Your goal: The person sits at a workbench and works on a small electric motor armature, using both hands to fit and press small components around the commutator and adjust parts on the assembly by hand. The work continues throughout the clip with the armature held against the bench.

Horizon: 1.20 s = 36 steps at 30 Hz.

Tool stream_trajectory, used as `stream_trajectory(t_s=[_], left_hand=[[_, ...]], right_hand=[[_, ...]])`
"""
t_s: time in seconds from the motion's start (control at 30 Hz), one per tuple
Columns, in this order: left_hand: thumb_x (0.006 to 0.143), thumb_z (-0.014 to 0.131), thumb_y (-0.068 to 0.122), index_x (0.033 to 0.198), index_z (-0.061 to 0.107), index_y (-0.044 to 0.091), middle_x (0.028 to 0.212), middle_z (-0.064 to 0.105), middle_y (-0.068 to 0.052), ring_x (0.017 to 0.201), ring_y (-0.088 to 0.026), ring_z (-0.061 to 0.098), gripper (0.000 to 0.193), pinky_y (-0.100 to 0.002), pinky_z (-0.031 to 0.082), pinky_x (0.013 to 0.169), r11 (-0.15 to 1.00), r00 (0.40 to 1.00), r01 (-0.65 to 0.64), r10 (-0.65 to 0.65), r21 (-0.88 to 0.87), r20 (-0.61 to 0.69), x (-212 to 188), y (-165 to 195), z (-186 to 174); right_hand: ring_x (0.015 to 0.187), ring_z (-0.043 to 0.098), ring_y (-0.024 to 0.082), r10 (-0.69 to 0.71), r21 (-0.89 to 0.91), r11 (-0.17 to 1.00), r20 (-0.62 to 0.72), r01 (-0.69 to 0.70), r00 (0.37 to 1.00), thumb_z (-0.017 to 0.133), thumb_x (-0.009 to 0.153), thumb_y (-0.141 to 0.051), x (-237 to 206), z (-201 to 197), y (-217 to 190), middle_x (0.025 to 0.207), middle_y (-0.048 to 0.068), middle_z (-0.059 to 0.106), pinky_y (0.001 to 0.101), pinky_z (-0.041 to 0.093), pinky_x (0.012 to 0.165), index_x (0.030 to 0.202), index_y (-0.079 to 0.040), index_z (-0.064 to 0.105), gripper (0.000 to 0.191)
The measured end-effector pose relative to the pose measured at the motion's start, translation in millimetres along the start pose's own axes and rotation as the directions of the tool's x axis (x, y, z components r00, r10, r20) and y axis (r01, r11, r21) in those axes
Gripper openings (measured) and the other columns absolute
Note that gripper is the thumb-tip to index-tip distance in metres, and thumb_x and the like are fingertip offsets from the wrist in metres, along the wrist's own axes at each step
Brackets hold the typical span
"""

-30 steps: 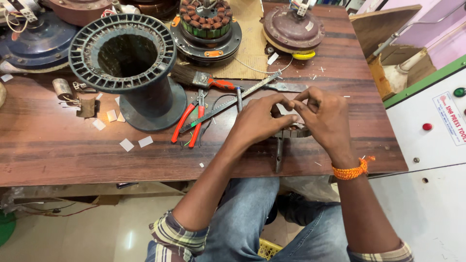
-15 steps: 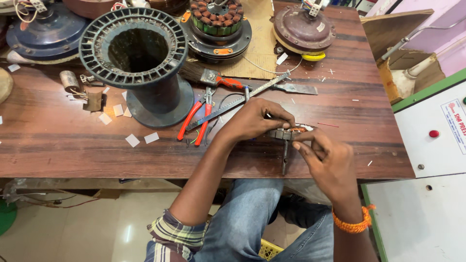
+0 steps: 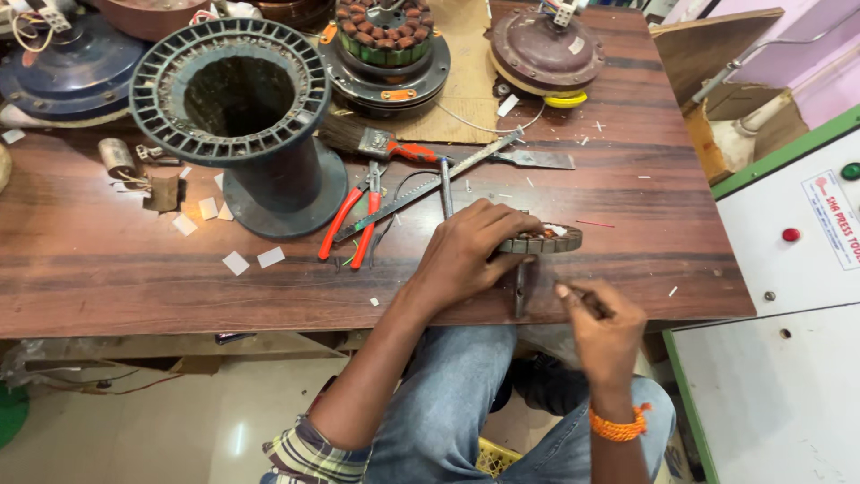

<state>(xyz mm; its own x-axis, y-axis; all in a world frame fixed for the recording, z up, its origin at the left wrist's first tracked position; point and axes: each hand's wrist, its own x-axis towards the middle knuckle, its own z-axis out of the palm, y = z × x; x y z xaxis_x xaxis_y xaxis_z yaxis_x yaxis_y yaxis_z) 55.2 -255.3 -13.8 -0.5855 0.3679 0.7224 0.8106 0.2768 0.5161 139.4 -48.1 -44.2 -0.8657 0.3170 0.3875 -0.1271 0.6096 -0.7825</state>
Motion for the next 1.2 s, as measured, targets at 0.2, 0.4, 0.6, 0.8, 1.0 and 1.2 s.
stream_trajectory(t_s=[0.2,0.4,0.6,0.8,1.0,1.2], left_hand=[[0.078,0.081,0.014,0.119,0.066,0.011,0.108,0.072,-0.005,0.095,-0.027,0.064,0.043,-0.041,0.053,0.085,0.995,0.997,0.011,-0.003,0.101,-0.079,-8.7,13.7,7.8],[0.071,0.083,0.016,0.117,0.066,0.012,0.101,0.071,-0.003,0.089,-0.026,0.062,0.049,-0.041,0.052,0.081,0.994,0.994,0.022,-0.010,0.103,-0.111,-12.1,16.6,7.4],[0.071,0.083,0.016,0.114,0.067,0.014,0.100,0.073,0.001,0.087,-0.024,0.062,0.046,-0.039,0.053,0.081,0.994,0.991,0.039,-0.026,0.100,-0.133,-11.1,12.4,6.8],[0.081,0.079,0.033,0.117,0.071,0.013,0.104,0.075,-0.003,0.087,-0.025,0.064,0.042,-0.039,0.053,0.081,0.992,0.988,0.119,-0.115,0.037,-0.102,-13.1,16.3,-1.2],[0.085,0.075,0.047,0.106,0.077,0.013,0.091,0.079,-0.007,0.084,-0.020,0.076,0.040,-0.036,0.059,0.077,0.796,0.822,0.569,-0.552,-0.205,0.140,19.5,-5.2,3.2],[0.081,0.075,0.033,0.107,0.079,0.011,0.087,0.079,-0.011,0.079,-0.018,0.074,0.034,-0.033,0.057,0.074,0.809,0.849,0.516,-0.441,-0.281,0.291,37.5,-33.7,24.7]], right_hand=[[0.054,0.039,0.006,-0.205,-0.091,0.974,0.047,0.208,0.978,0.076,0.092,-0.003,19.0,-35.3,-43.2,0.061,0.000,0.051,0.0270,0.031,0.050,0.097,-0.001,0.074,0.006],[0.053,0.044,0.011,-0.361,-0.161,0.911,0.129,0.379,0.924,0.078,0.092,-0.003,32.9,-30.0,-74.5,0.063,0.007,0.055,0.0288,0.037,0.052,0.098,-0.002,0.074,0.008],[0.055,0.051,0.018,-0.420,-0.241,0.859,0.174,0.452,0.891,0.080,0.090,-0.006,48.6,-20.8,-79.1,0.069,0.010,0.063,0.0333,0.041,0.055,0.096,-0.002,0.072,0.011],[0.061,0.062,0.024,-0.461,-0.216,0.824,0.284,0.525,0.841,0.079,0.093,-0.014,86.1,-1.0,-72.6,0.076,0.012,0.066,0.0366,0.047,0.057,0.095,-0.004,0.072,0.012],[0.063,0.067,0.027,-0.465,-0.319,0.742,0.388,0.590,0.796,0.083,0.087,-0.022,105.4,3.5,-68.1,0.072,0.013,0.069,0.0394,0.050,0.058,0.090,-0.006,0.074,0.019],[0.055,0.064,0.016,-0.241,-0.240,0.911,0.354,0.337,0.904,0.081,0.088,-0.022,101.8,-2.2,-73.2,0.067,0.012,0.067,0.0336,0.049,0.052,0.095,-0.005,0.075,0.020]])
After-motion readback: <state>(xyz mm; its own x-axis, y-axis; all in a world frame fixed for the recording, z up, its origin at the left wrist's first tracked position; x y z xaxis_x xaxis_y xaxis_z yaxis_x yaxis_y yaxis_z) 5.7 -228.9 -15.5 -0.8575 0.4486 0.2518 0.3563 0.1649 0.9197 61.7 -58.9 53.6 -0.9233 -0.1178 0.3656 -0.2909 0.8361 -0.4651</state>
